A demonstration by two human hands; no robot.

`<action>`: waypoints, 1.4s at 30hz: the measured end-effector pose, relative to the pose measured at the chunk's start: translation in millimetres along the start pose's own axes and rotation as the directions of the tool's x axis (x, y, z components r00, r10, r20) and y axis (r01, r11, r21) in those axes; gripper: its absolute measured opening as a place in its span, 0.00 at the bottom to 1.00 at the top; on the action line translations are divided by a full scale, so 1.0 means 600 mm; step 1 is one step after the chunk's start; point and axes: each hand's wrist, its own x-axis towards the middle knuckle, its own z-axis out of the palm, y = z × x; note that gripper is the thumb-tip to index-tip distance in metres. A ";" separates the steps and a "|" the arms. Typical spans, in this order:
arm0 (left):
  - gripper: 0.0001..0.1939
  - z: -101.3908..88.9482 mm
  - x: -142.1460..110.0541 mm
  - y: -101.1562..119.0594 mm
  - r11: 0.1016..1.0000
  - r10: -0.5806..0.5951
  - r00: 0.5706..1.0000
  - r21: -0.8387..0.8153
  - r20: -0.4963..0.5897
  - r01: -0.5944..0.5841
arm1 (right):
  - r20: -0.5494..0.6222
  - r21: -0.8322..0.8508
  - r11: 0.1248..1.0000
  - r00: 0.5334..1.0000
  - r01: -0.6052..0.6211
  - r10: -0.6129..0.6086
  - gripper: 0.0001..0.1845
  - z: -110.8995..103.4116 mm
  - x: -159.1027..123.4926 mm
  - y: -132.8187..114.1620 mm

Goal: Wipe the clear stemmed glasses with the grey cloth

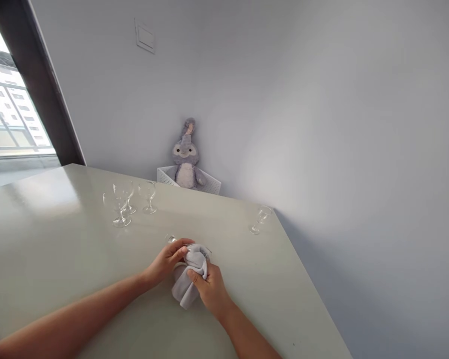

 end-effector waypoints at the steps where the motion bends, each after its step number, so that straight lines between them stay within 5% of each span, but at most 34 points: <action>1: 0.20 0.001 -0.002 0.000 1.000 0.012 1.000 0.003 0.018 -0.012 | -0.026 0.079 0.996 0.999 -0.039 0.041 0.14 0.000 0.002 0.003; 5: 0.27 0.004 -0.011 0.003 0.998 0.051 0.989 -0.040 0.137 -0.045 | -0.015 0.471 0.864 0.977 -0.179 0.211 0.17 -0.006 0.013 0.014; 8: 0.24 0.006 -0.013 0.007 0.998 0.068 0.991 -0.025 0.116 -0.065 | 0.041 0.545 0.807 0.968 -0.229 0.247 0.16 -0.011 0.016 0.016; 21: 0.23 0.005 -0.010 -0.003 0.998 0.056 0.997 -0.011 0.061 -0.055 | 0.066 0.550 0.799 0.966 -0.245 0.251 0.17 -0.012 0.012 0.013; 32: 0.21 0.001 0.003 -0.002 0.985 -0.025 1.000 -0.173 0.012 0.026 | 0.082 0.032 0.999 0.997 -0.008 0.006 0.20 -0.003 0.004 -0.003; 37: 0.19 0.000 -0.001 -0.001 0.998 0.031 0.999 -0.047 -0.025 -0.032 | 0.052 0.268 0.960 0.996 -0.086 0.075 0.19 -0.001 0.007 0.002; 42: 0.26 0.005 -0.011 0.010 0.996 0.067 0.993 -0.061 0.094 -0.062 | 0.003 0.475 0.860 0.977 -0.187 0.211 0.18 -0.009 0.014 0.007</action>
